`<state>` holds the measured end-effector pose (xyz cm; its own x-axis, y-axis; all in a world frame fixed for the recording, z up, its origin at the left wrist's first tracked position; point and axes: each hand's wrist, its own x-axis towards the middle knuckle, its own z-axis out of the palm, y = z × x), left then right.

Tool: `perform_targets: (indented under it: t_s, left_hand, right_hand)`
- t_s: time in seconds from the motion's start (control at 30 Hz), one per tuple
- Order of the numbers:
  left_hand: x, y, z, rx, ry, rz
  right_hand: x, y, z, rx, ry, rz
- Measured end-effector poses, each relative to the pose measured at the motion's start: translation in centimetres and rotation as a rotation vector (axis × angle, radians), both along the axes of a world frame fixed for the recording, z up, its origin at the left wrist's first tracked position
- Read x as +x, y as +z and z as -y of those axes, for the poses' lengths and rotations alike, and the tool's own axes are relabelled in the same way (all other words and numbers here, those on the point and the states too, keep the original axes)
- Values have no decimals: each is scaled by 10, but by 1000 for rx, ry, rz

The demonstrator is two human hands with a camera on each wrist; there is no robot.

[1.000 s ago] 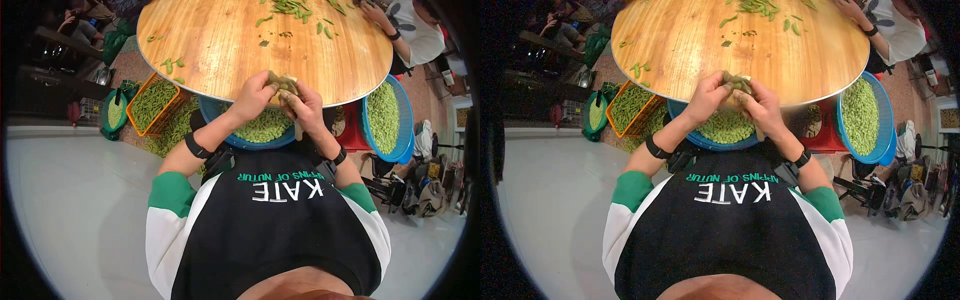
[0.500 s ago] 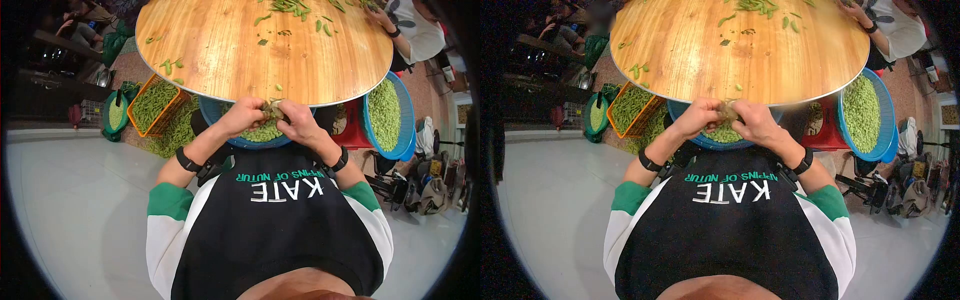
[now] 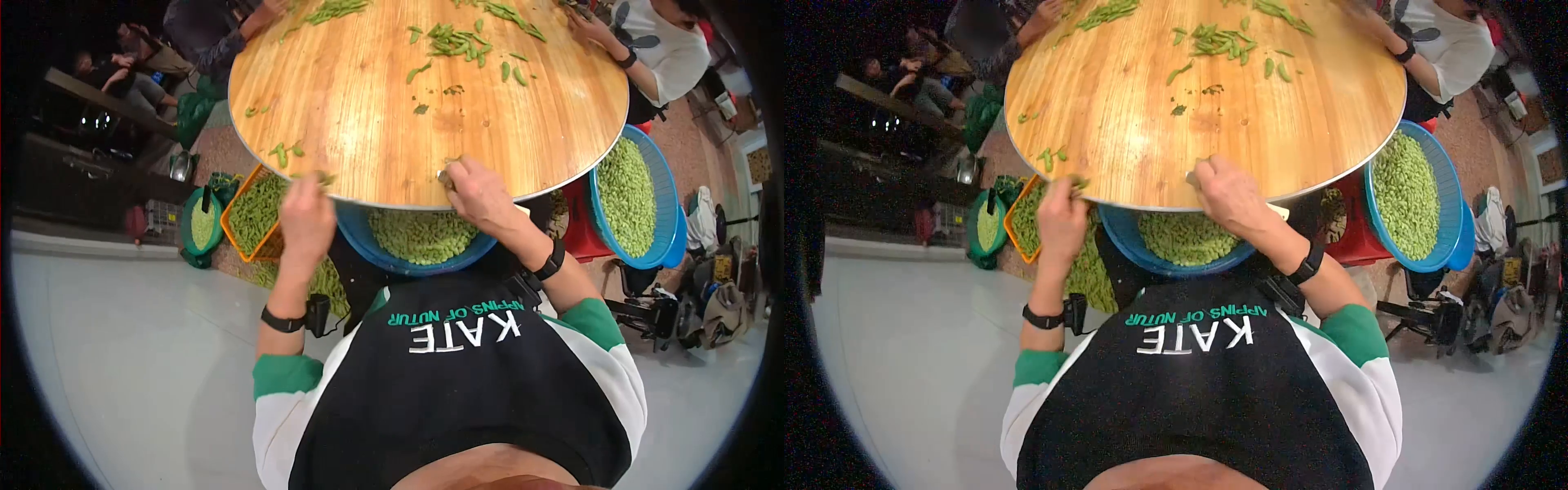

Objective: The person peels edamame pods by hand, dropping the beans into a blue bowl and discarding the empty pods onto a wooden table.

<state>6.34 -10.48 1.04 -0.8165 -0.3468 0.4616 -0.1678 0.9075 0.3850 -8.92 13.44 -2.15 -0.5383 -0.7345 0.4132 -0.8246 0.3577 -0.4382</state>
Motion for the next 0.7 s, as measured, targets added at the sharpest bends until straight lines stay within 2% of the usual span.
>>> perform_targets:
  t_s: [0.07,0.13,0.17,0.23,0.3,0.37,0.43,0.53,0.7]
  left_hand:
    - [5,-5,35,-356,121,69]
    - [-6,3,41,-485,80,36]
    - [-16,4,38,-496,71,29]
    - [-52,1,19,-57,-230,11]
    - [-98,2,-10,4,-467,-39]
    - [-150,-10,-27,-78,-628,-100]
    - [-191,-21,-43,-112,-735,-53]
    - [-240,-45,-59,-179,-802,-66]
    - [-254,-60,-42,-356,-750,-97]
  right_hand:
    - [0,3,3,47,32,-4]
    - [-5,-3,3,56,39,23]
    - [-5,-4,3,63,44,24]
    - [-7,-4,5,63,43,20]
    - [-10,-3,10,60,35,30]
    - [-14,-4,13,70,61,24]
    - [-19,-2,18,89,92,18]
    - [-22,-5,24,128,78,19]
    - [-22,-8,22,138,142,-14]
